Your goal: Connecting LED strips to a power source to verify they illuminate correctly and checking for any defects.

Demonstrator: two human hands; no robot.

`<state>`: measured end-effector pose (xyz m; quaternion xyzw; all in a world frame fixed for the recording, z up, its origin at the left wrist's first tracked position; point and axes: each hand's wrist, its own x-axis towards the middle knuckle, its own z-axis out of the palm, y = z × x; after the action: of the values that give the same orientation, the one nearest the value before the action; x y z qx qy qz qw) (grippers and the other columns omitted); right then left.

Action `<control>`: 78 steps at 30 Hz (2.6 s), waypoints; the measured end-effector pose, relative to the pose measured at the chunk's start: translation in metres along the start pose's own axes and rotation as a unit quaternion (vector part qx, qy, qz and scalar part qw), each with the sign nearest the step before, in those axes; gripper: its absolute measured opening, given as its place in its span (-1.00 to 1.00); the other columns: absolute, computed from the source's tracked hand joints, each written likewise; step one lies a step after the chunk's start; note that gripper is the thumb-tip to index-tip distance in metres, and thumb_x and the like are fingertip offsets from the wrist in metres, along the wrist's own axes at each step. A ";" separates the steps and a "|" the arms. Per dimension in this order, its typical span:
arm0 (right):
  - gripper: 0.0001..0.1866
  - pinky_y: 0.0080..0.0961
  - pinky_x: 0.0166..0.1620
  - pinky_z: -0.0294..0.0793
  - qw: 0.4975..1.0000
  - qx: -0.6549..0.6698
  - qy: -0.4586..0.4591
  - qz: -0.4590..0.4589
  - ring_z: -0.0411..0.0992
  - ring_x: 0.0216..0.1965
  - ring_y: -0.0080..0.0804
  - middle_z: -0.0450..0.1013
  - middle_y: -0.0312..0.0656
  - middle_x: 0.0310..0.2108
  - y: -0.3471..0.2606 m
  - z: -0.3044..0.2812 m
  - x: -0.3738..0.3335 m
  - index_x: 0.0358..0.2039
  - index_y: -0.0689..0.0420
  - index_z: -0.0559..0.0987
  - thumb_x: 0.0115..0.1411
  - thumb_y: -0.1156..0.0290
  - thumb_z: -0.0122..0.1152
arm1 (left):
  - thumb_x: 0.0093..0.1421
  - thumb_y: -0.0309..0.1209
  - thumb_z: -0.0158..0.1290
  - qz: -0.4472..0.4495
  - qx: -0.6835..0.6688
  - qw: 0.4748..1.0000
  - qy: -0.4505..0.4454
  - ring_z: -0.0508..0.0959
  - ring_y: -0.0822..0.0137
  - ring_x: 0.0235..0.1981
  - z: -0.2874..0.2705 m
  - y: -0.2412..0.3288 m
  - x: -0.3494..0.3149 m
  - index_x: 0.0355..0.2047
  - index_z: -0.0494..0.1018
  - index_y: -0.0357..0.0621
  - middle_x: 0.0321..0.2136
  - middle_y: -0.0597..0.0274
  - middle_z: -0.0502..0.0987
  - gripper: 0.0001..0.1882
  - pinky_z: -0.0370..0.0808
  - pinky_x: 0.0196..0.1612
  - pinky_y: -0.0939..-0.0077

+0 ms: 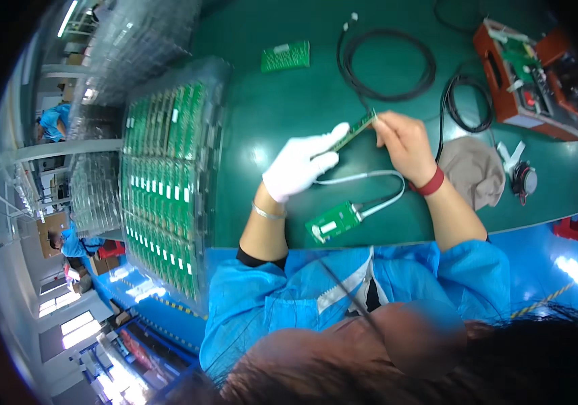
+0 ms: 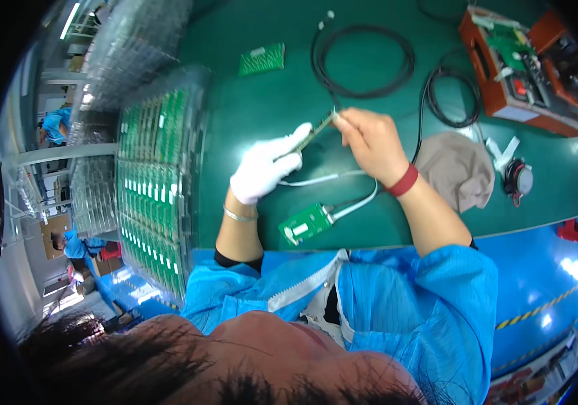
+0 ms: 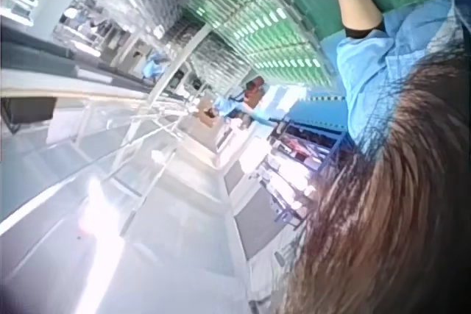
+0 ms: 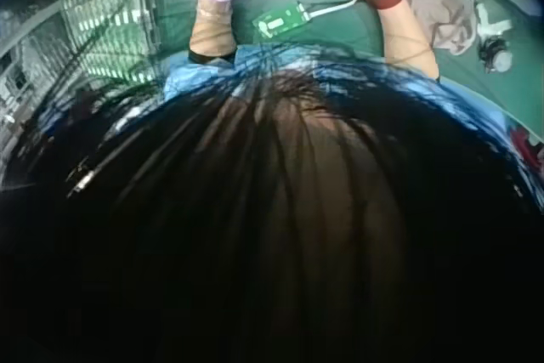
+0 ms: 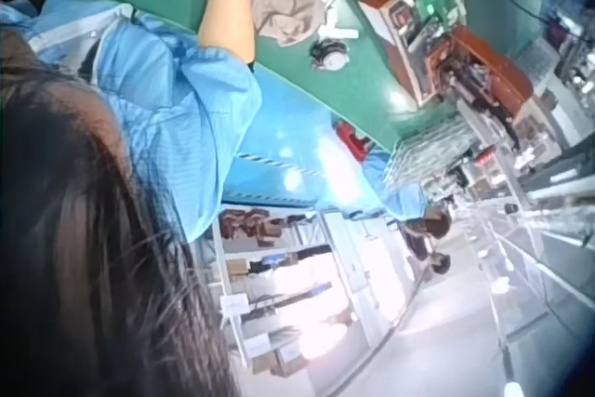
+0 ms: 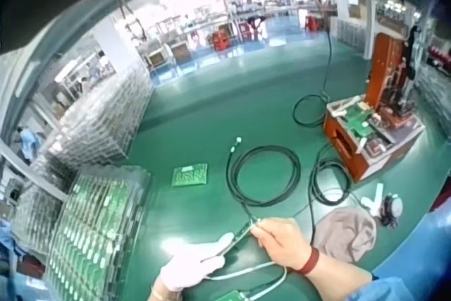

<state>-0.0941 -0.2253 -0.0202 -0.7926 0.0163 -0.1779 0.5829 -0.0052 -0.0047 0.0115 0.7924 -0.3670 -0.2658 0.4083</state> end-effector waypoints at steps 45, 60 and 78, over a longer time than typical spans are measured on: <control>-0.51 -0.37 0.16 0.34 0.698 -0.611 0.356 -0.112 0.37 0.13 -0.17 0.45 -0.19 0.08 0.043 -0.187 -0.034 0.06 0.11 0.49 0.14 0.24 0.29 | -0.03 -0.42 0.25 0.139 0.182 0.913 0.338 0.57 0.22 -0.24 -0.003 -0.040 0.004 -0.16 0.55 -0.17 -0.20 0.19 0.57 -0.63 0.49 -0.11 0.47; -0.75 -0.66 -0.32 0.42 0.996 0.068 -0.008 0.055 0.40 -0.47 -0.56 0.48 -0.29 -0.50 0.014 -0.019 0.002 -0.07 0.14 0.55 0.35 0.40 -0.05 | -0.03 -0.40 0.21 0.172 0.195 0.908 0.328 0.56 0.28 -0.24 0.004 -0.035 0.006 -0.14 0.55 -0.13 -0.20 0.25 0.56 -0.62 0.49 -0.15 0.50; -0.74 -0.67 -0.23 0.43 0.991 0.102 0.010 0.089 0.40 -0.39 -0.57 0.48 -0.22 -0.32 0.021 -0.025 0.001 -0.09 0.24 0.53 0.38 0.42 -0.09 | 0.33 -0.34 -0.09 -0.071 -0.333 0.899 0.276 0.52 0.41 -0.59 -0.005 -0.032 0.006 -0.14 0.47 -0.32 -0.44 0.12 0.50 -0.72 0.52 -0.43 0.58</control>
<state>-0.0967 -0.2553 -0.0335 -0.7228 0.0745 -0.1333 0.6740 0.0134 0.0054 -0.0139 0.6760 -0.0723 -0.1713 0.7131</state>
